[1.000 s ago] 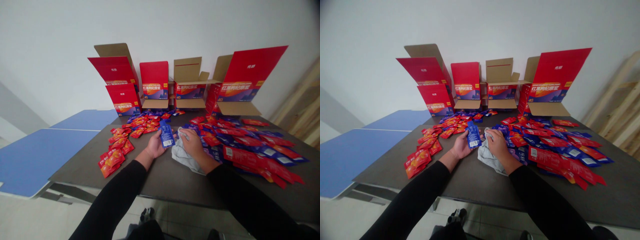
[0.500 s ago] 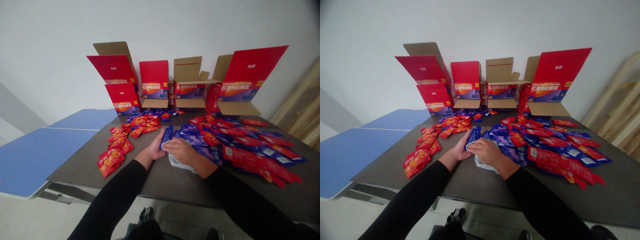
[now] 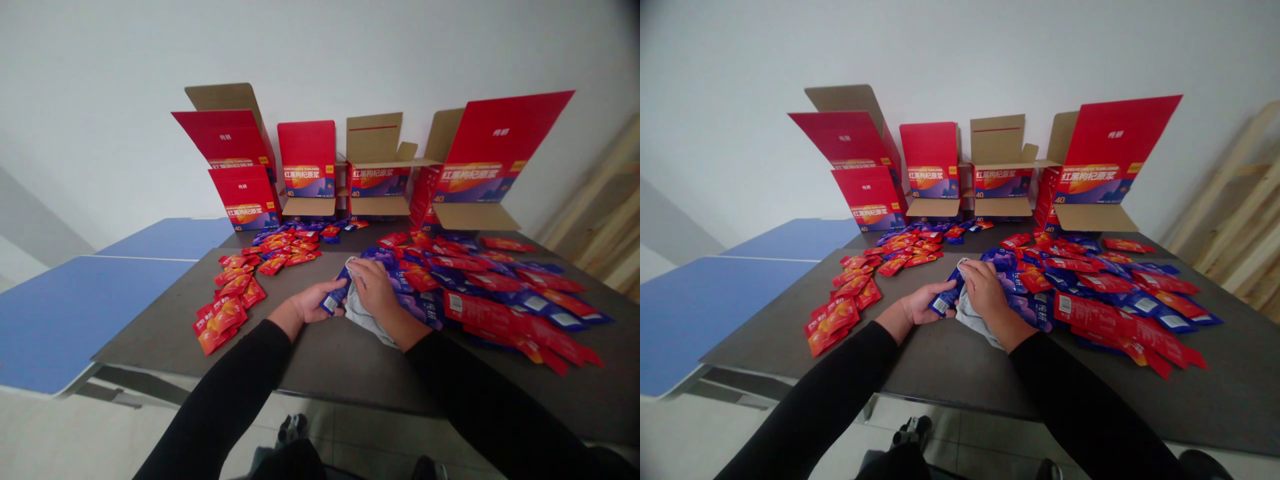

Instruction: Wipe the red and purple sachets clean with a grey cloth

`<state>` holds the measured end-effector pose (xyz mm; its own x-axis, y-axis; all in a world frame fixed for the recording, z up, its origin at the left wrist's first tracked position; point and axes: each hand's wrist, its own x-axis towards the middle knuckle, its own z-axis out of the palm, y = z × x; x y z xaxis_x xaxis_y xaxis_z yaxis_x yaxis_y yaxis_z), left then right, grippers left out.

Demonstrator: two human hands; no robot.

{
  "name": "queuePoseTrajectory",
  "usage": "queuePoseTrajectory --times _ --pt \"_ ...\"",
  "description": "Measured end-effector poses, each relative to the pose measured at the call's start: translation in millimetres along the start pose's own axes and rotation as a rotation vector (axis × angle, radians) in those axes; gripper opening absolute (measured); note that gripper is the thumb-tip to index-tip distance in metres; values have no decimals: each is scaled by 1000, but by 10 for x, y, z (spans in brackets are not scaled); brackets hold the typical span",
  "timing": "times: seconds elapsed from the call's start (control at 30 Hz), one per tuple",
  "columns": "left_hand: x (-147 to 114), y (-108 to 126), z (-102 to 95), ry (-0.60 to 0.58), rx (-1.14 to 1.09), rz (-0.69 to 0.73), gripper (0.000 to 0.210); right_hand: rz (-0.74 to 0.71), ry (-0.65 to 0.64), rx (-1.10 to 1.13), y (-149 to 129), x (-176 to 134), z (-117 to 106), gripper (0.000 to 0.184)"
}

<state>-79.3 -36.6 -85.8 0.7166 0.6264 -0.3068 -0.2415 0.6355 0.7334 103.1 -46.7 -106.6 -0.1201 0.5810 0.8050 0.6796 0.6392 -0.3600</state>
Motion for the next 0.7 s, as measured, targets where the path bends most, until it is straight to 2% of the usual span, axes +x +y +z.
queuePoseTrajectory --times 0.2,0.5,0.6,0.7 --pt "-35 48 -16 -76 -57 -52 23 97 101 2 27 -5 17 28" --pt "-83 102 -37 -52 -69 -52 37 179 157 18 116 18 54 26" --pt "-133 134 -7 -73 -104 -24 39 200 158 21 134 15 55 26" --pt "-193 174 23 -72 -173 87 45 195 125 17 117 5 57 26"
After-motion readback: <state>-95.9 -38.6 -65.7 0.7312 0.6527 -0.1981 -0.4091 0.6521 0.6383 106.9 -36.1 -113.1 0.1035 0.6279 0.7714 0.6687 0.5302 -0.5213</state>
